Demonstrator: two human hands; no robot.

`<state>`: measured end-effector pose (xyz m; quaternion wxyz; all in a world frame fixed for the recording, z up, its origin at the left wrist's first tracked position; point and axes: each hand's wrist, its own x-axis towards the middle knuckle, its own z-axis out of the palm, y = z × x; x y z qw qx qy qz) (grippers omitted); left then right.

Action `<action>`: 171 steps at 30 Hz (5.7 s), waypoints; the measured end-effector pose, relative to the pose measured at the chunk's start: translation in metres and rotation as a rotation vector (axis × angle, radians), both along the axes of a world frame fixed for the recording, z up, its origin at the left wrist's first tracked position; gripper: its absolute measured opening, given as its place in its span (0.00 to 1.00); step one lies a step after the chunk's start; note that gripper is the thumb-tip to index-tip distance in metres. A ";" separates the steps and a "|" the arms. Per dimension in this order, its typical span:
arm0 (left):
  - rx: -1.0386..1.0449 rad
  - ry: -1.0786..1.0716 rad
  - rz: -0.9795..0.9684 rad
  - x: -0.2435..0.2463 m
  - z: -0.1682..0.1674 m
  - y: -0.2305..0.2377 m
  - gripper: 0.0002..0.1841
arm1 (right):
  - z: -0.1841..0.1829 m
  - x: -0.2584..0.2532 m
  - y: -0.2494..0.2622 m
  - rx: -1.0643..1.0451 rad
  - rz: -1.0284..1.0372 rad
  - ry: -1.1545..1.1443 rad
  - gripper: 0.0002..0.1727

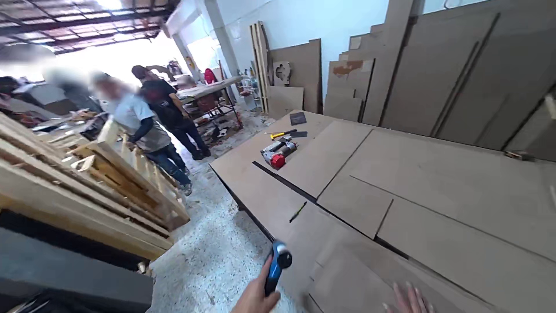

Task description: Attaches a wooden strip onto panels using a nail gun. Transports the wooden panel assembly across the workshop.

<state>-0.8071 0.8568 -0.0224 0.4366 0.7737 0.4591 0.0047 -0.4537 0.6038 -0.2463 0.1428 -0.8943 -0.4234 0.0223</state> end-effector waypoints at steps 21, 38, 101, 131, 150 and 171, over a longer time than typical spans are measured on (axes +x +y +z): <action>0.345 0.434 -0.127 0.111 -0.133 0.225 0.44 | 0.019 -0.001 0.094 -0.063 -0.383 0.158 0.32; 0.356 0.524 -0.202 0.144 -0.204 0.327 0.50 | -0.018 0.020 0.119 -0.099 -0.491 -0.002 0.31; 0.331 0.621 -0.007 0.165 -0.204 0.297 0.52 | -0.024 0.027 0.116 -0.011 -0.512 0.043 0.28; 0.315 0.389 -1.415 0.340 -0.114 0.178 0.10 | -0.025 0.024 0.114 0.063 -0.551 0.059 0.25; 0.380 0.299 -1.495 0.360 -0.118 0.114 0.08 | -0.022 0.025 0.110 0.099 -0.536 0.103 0.27; 0.120 0.760 -0.659 0.158 -0.019 0.164 0.24 | -0.007 0.036 0.050 0.250 -0.547 0.150 0.26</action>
